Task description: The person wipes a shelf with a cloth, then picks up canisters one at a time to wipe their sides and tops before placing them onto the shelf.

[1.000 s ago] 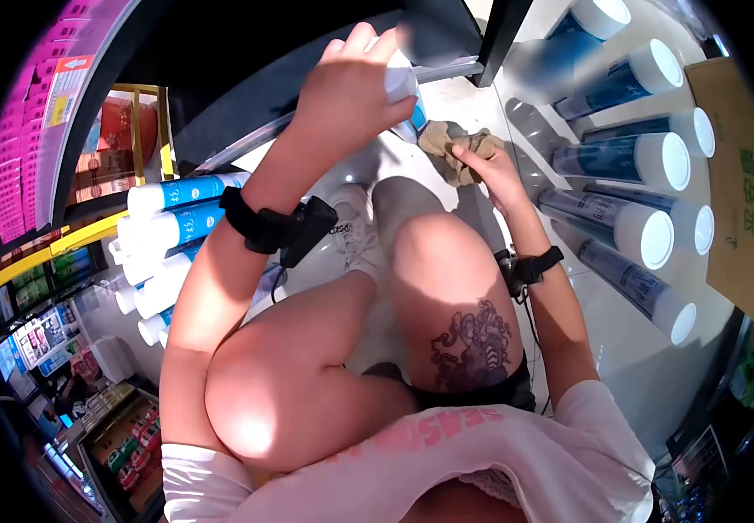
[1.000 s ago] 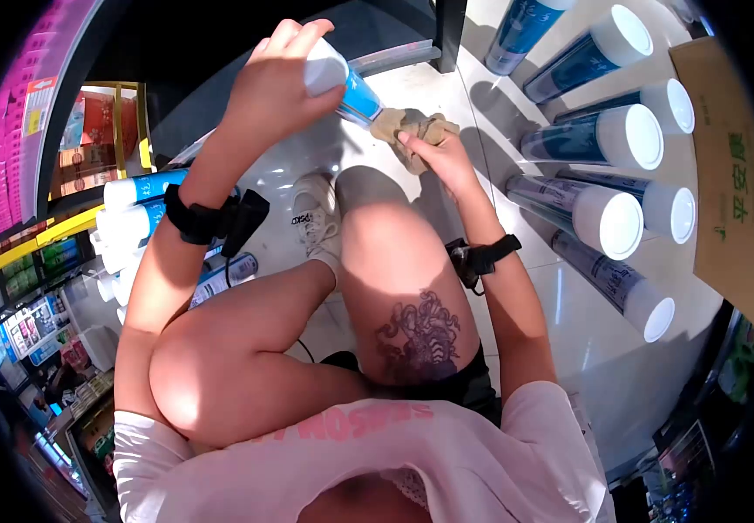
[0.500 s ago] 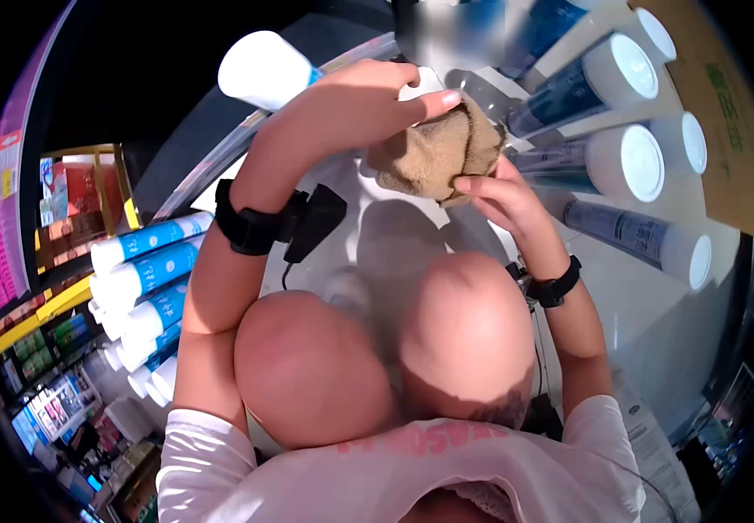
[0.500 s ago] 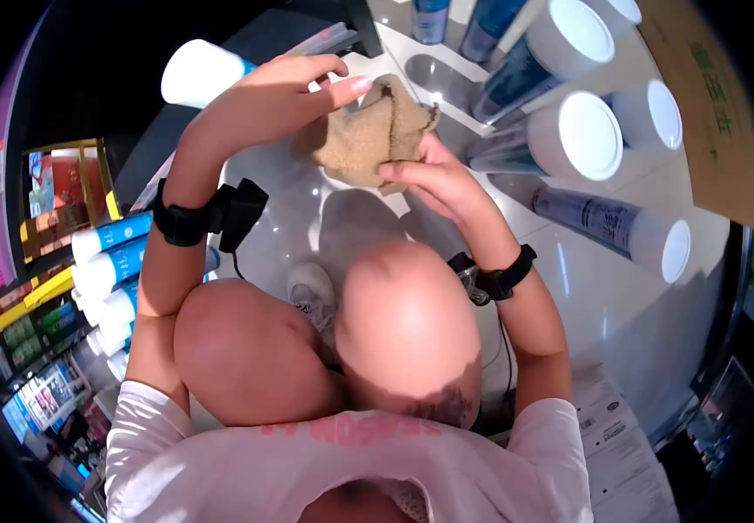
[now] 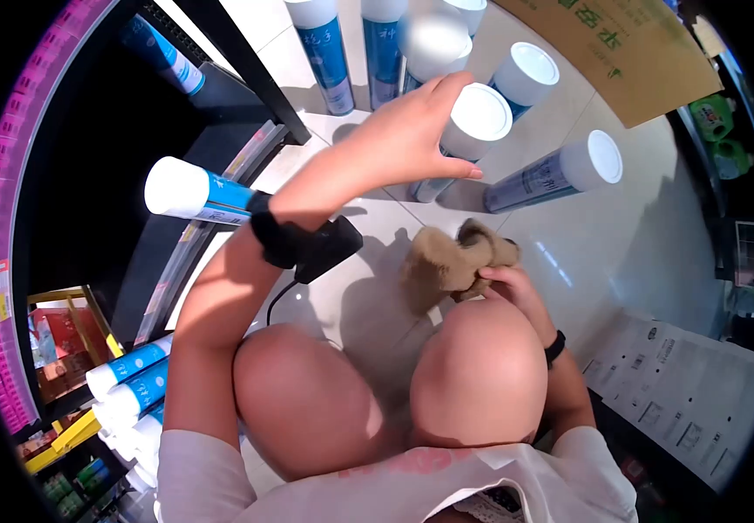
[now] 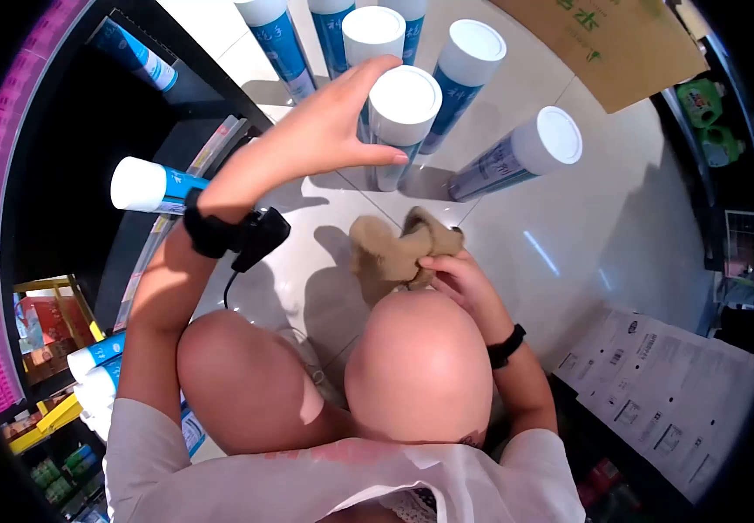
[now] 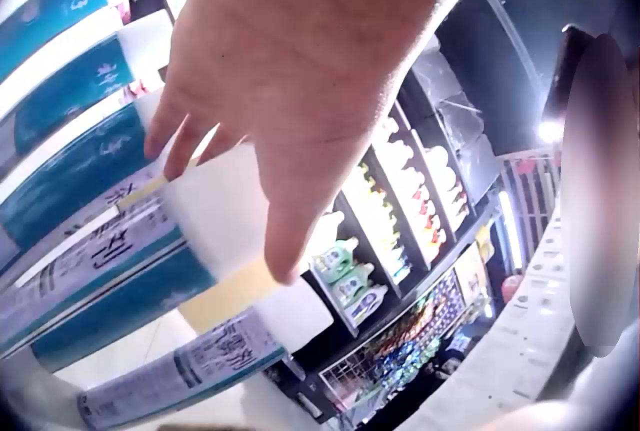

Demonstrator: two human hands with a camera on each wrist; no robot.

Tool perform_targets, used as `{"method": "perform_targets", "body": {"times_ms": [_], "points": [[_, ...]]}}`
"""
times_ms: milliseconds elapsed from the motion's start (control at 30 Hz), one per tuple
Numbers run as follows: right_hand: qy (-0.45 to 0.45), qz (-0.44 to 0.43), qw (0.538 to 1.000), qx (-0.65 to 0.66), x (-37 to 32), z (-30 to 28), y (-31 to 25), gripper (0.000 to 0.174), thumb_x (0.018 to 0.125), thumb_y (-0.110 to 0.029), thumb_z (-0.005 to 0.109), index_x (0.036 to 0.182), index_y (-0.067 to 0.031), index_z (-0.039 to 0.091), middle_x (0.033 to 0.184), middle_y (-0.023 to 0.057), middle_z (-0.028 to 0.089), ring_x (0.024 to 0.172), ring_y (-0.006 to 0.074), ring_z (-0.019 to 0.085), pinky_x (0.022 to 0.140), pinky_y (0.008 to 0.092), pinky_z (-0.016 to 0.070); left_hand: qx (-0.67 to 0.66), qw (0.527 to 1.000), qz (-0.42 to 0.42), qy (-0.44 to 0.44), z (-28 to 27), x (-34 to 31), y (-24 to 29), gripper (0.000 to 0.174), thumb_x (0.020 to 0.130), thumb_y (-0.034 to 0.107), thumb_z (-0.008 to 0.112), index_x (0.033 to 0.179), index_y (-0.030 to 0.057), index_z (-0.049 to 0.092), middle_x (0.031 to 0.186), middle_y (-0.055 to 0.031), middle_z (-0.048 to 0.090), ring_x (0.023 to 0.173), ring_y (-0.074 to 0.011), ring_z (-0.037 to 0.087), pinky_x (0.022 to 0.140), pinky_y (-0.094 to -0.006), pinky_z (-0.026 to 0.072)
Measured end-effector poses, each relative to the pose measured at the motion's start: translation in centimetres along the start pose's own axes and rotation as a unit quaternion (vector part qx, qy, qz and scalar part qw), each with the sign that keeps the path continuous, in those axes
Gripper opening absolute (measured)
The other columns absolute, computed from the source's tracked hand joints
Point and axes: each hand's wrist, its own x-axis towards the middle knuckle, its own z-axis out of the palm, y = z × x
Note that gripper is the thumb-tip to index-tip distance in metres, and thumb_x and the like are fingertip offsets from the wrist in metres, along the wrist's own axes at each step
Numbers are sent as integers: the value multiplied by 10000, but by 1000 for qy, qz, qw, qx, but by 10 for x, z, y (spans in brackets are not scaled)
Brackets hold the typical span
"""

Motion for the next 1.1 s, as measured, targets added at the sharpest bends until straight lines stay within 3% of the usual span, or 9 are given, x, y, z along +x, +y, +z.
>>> {"method": "perform_targets", "body": {"times_ms": [67,167,267,367,433,600,667,833,1100], "points": [[-13,-70,997,25,-10,-4,-12,594,744,-11,588,1282,21,338,1210,125,478,1115,254,486,932,343,397,-16,998,-1,62,21,-1,-5,762,649,247,750,1254,56,327,1206,-181,455,1124,-334,459,914,-369,388],[-18,-330,923,-197,-22,4,-41,619,751,-13,564,1313,-15,303,1286,129,403,1194,282,399,1008,429,312,-103,980,-48,160,40,-3,-12,731,617,206,780,1208,123,358,1082,-172,554,1020,-326,546,834,-370,444],[130,-414,834,-341,-12,60,-70,334,777,-26,594,1093,19,497,1035,111,560,956,231,535,843,370,425,-116,980,-51,154,36,-6,-8,755,611,199,790,1219,132,347,1014,-160,588,959,-321,579,792,-362,461],[100,-481,760,-426,29,89,-81,204,781,-44,600,970,29,579,906,122,619,832,238,596,751,354,467,-127,983,-60,121,32,-15,-4,678,625,192,782,1174,88,398,997,-149,596,934,-298,590,779,-341,462],[71,-492,572,-653,57,88,-78,143,757,-66,561,860,31,584,793,184,587,759,331,570,685,385,445,-118,978,-10,174,36,-19,-10,592,637,175,768,1122,38,456,986,-139,600,902,-260,599,768,-318,461],[106,-501,614,-600,68,90,-74,132,731,-69,521,806,30,565,739,194,553,710,361,535,640,401,424,-124,979,-78,143,23,-23,-2,596,605,136,759,1111,31,462,924,-143,611,853,-245,618,722,-308,476],[100,-493,709,-495,70,88,-74,154,730,-73,538,828,43,568,738,185,553,685,336,533,632,372,426,-102,979,-136,110,20,-24,5,598,597,139,759,1103,28,461,899,-143,616,832,-247,626,704,-308,483],[100,-396,872,-270,68,81,-69,237,876,-178,510,897,44,592,786,5,578,743,60,490,636,218,411,-34,989,-94,112,15,-23,4,597,565,223,772,1041,29,469,873,-149,618,823,-251,631,705,-313,486],[105,-436,856,-257,71,65,-60,220,852,-154,514,900,47,590,790,11,585,730,69,495,643,224,406,-8,992,-85,91,14,-26,15,651,549,313,798,1041,45,466,943,-151,608,894,-302,608,747,-347,481]]}}
